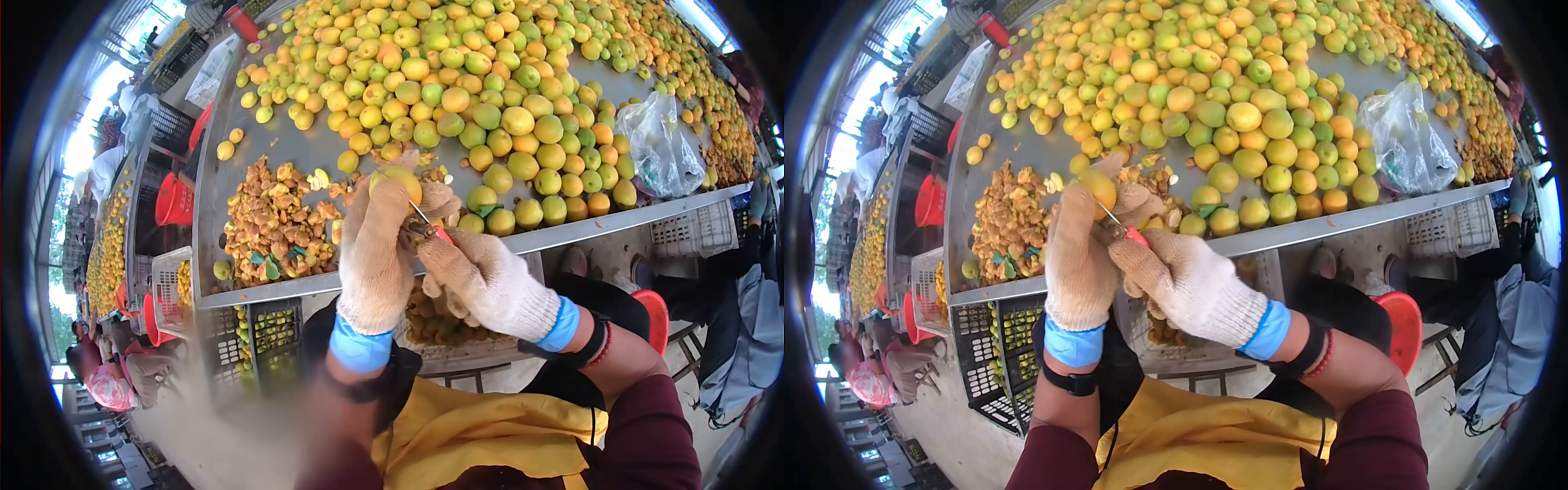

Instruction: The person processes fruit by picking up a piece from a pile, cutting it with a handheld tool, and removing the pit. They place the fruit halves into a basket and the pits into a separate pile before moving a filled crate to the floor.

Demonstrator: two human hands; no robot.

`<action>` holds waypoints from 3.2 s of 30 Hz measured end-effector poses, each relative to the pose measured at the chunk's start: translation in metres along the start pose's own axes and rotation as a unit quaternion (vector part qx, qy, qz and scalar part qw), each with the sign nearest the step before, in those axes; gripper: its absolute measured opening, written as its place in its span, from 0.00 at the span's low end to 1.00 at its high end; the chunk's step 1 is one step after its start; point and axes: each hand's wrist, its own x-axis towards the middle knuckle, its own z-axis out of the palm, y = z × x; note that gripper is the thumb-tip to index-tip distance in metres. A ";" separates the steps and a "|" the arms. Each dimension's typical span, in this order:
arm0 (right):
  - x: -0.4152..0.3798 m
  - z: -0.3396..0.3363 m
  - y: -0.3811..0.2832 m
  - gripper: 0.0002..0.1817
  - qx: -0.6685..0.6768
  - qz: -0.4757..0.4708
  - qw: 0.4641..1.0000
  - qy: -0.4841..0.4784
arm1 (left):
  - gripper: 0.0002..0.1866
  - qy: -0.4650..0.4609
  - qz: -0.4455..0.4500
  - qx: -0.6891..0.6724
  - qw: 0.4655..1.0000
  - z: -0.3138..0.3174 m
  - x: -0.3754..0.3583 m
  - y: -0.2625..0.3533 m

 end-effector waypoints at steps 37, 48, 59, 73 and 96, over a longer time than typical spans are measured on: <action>0.008 -0.045 -0.002 0.27 0.016 -0.016 0.998 0.063 | 0.27 -0.116 0.153 0.554 0.810 0.009 -0.009 -0.009; 0.023 -0.006 0.029 0.26 0.183 -0.016 0.975 0.125 | 0.24 -0.089 0.147 0.462 0.870 0.002 -0.021 -0.034; 0.058 0.034 0.066 0.25 0.295 -0.209 0.910 0.201 | 0.25 -0.039 0.106 0.319 0.941 -0.013 -0.021 -0.044; 0.002 -0.030 0.009 0.20 0.326 -0.009 0.945 -0.008 | 0.27 -0.112 0.073 0.191 0.972 0.005 -0.018 -0.024; 0.007 -0.068 -0.012 0.18 0.023 -0.235 0.960 0.149 | 0.27 -0.112 -0.082 0.085 0.987 -0.011 -0.011 -0.008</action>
